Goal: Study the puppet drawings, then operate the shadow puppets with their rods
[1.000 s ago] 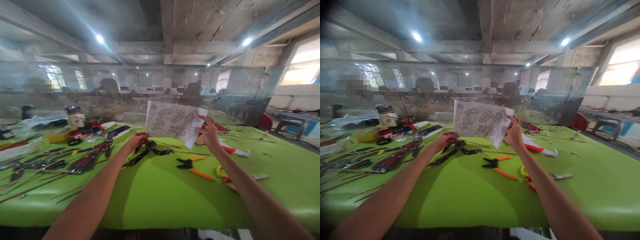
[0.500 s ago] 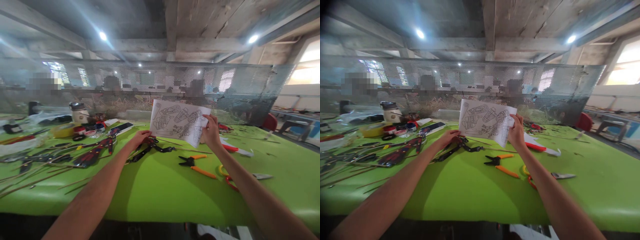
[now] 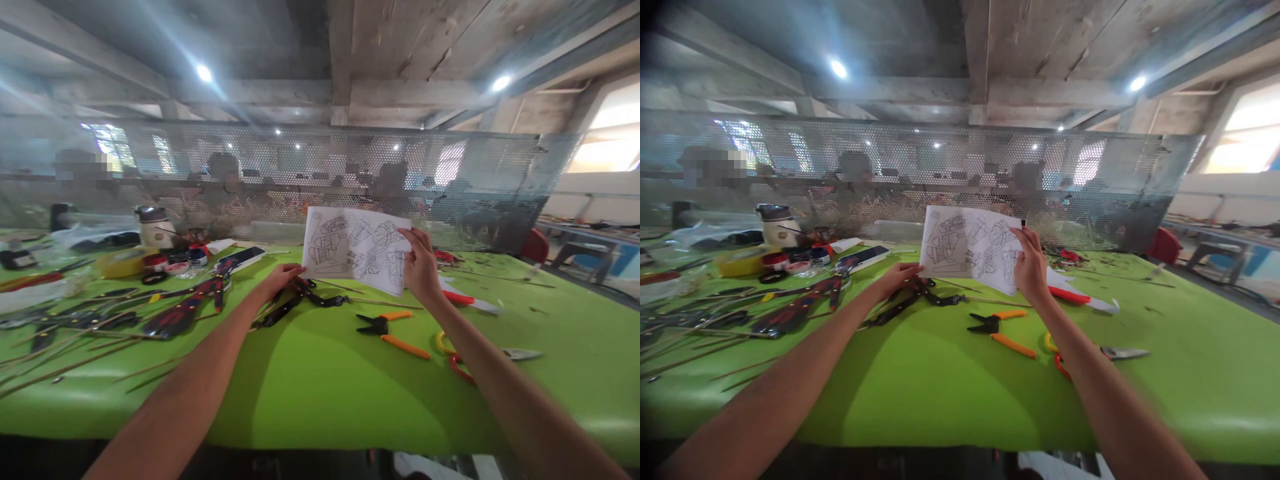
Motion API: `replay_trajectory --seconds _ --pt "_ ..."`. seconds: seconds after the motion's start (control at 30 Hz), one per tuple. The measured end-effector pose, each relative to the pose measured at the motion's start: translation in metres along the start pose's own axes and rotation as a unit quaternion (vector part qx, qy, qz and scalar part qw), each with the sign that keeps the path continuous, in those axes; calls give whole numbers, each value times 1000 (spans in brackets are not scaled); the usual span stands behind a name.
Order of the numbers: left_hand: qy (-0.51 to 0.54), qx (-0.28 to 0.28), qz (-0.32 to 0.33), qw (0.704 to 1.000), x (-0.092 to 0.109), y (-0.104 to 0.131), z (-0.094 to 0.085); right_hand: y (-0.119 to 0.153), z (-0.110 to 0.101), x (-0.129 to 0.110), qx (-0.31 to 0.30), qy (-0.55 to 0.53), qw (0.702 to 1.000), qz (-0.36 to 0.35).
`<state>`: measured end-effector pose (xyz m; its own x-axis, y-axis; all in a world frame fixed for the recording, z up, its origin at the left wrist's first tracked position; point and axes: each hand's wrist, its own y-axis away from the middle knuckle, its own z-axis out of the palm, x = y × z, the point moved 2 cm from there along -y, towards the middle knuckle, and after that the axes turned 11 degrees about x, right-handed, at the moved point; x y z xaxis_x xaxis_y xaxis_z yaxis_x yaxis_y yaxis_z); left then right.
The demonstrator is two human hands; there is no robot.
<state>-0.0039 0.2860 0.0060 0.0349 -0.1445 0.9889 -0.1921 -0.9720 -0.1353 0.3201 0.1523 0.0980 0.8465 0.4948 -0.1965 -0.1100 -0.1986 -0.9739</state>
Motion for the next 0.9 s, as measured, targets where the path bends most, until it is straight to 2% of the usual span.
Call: replay_trajectory --seconds 0.23,0.57,0.73,0.9 --pt "-2 -20 15 1000 0 -3 2 1 0 7 -19 -27 998 45" --pt "-7 -15 -19 1000 1 -5 4 5 4 12 -24 3 996 80" --pt "-5 -29 -25 999 2 -4 5 4 6 27 -29 -4 994 102" --pt "16 -15 -36 999 4 -2 4 5 7 47 -25 -14 989 146"
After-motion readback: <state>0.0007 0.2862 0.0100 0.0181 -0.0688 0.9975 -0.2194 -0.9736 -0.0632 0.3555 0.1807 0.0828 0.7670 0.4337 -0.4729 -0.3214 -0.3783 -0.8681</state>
